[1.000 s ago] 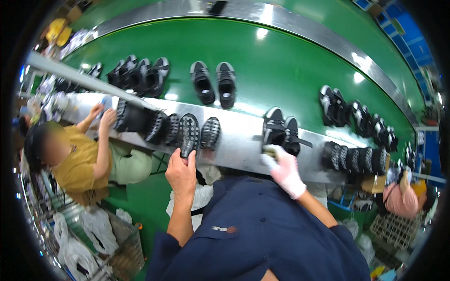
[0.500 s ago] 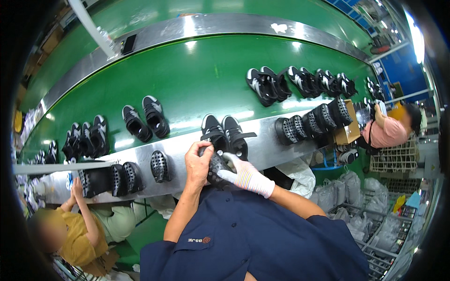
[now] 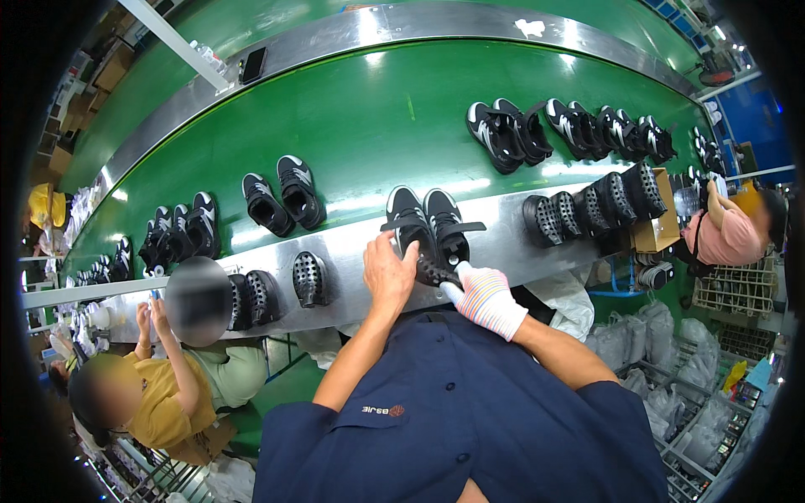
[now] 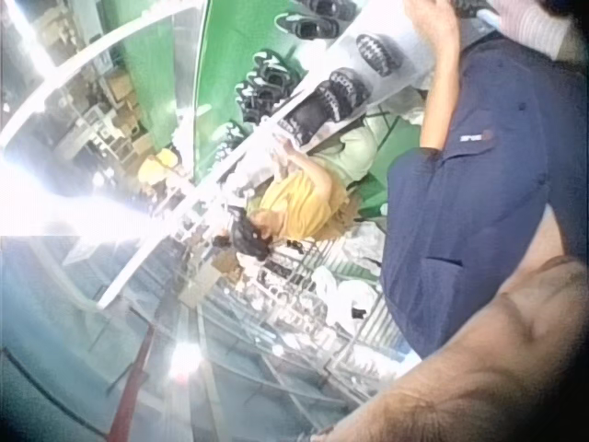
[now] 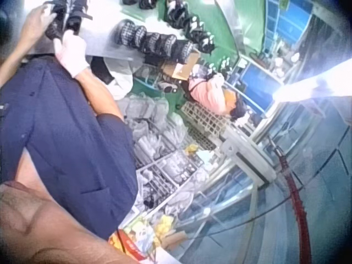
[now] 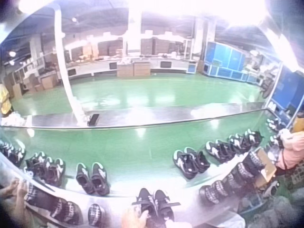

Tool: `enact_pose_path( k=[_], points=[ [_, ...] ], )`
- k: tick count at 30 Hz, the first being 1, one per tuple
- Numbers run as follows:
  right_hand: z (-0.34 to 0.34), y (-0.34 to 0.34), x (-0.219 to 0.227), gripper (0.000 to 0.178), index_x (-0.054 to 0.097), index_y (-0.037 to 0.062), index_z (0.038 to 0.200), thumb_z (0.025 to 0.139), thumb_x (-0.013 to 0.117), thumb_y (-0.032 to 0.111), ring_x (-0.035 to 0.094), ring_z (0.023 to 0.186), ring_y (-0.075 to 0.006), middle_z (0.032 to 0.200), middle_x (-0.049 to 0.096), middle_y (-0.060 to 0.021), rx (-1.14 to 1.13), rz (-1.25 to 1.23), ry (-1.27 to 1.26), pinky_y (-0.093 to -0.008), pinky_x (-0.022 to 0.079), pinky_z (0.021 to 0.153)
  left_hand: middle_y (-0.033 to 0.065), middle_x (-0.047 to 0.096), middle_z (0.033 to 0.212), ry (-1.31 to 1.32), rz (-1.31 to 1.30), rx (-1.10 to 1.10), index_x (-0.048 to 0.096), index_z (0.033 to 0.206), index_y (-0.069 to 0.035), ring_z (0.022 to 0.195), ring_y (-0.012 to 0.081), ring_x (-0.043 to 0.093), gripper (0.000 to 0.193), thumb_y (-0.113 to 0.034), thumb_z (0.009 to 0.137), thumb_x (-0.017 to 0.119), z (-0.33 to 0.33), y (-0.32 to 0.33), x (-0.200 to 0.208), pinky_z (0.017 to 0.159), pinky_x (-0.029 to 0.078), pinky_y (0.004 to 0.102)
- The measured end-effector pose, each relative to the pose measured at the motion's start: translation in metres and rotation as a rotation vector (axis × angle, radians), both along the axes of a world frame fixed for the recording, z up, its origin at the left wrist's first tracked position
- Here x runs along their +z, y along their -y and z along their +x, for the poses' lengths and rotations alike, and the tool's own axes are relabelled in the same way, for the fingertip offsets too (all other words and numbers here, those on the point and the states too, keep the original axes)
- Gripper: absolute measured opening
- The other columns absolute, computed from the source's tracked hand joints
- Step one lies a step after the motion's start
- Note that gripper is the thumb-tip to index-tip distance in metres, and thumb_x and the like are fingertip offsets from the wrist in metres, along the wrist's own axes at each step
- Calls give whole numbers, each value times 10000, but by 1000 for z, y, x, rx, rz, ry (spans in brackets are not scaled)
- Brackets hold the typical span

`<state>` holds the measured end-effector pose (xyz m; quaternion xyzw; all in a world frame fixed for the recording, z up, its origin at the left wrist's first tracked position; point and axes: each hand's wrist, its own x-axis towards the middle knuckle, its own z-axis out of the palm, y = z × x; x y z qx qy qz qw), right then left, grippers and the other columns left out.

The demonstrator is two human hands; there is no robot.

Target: The person places black plastic inserts into black shoes on a conveyor belt, walks to a white storage bag to collect more components, and continues inserting them into shoes at the assembly line.

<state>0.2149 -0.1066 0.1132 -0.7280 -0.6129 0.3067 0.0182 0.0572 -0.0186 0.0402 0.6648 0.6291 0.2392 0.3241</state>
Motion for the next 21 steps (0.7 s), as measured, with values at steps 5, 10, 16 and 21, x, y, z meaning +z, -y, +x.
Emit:
enact_pose_path(
  k=[5,10,16,21],
  points=[
    [-11,-31,-2,285,632,16,988,934,678,292,731,793,-395,818,729,-217,26,-40,107,-508,572,724,190,667,938,-134,395,-515,699,981,-18,962,392,596,177,-87,821,732,-7,-32,-41,867,496,500],
    [-36,-45,-77,180,575,-8,1078,932,538,91,724,851,-388,955,683,-209,66,195,112,-501,593,687,255,670,811,-73,250,-596,673,841,39,883,447,619,111,-71,859,666,5,-44,-30,840,491,538],
    [-44,-44,-104,182,614,10,1079,925,571,97,730,814,-330,928,684,-178,170,232,153,-454,603,666,287,667,883,-34,74,-607,695,875,70,935,461,626,190,-119,893,683,-12,-49,-33,890,508,518],
    [-38,-51,-108,212,633,20,1131,945,588,110,720,857,-362,977,682,-172,116,304,112,-467,595,715,253,661,1049,-66,24,-647,722,951,37,1032,434,616,242,-184,856,754,-18,-63,-30,943,509,488]
  ],
)
